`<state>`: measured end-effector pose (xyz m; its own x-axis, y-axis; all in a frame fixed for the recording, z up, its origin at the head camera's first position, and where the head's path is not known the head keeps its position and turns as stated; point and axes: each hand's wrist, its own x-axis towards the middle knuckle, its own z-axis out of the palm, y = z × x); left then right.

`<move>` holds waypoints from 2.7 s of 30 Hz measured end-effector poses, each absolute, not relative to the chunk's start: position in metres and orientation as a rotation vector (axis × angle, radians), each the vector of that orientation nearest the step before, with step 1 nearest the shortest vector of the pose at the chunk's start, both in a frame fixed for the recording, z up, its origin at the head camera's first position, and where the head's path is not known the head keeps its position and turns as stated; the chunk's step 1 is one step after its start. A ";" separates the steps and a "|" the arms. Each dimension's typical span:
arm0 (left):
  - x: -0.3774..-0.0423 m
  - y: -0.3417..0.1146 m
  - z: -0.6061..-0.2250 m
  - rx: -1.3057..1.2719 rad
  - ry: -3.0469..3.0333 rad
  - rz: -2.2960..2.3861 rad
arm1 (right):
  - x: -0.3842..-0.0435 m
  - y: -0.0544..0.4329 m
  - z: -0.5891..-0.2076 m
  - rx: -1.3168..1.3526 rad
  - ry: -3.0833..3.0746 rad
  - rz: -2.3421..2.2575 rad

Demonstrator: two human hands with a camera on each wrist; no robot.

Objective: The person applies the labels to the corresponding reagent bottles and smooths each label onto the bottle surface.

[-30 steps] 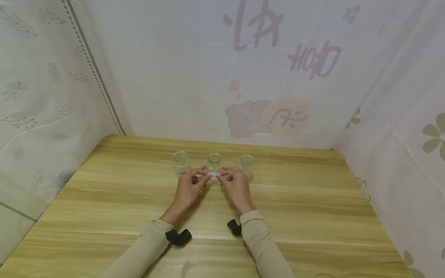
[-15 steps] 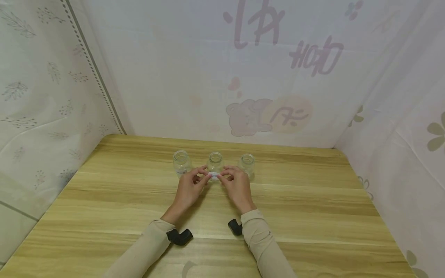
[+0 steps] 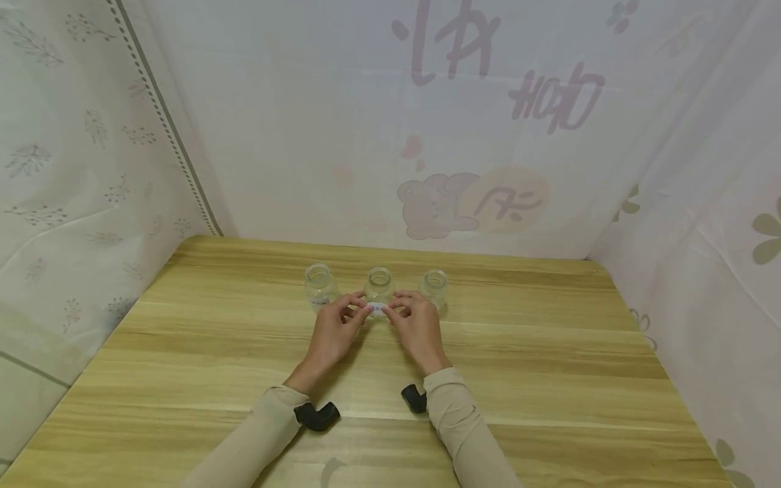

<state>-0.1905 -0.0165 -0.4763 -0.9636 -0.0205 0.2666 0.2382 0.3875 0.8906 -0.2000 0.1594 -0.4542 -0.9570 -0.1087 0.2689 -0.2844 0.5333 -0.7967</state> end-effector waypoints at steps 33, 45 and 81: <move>-0.190 -0.014 -0.478 -0.189 -2.410 -1.562 | -0.198 0.160 -0.452 0.321 -2.639 1.353; -0.190 -0.013 -0.476 -0.171 -2.414 -1.558 | -0.198 0.162 -0.452 0.358 -2.633 1.334; -0.190 -0.012 -0.478 -0.187 -2.404 -1.555 | -0.201 0.162 -0.455 0.337 -2.617 1.356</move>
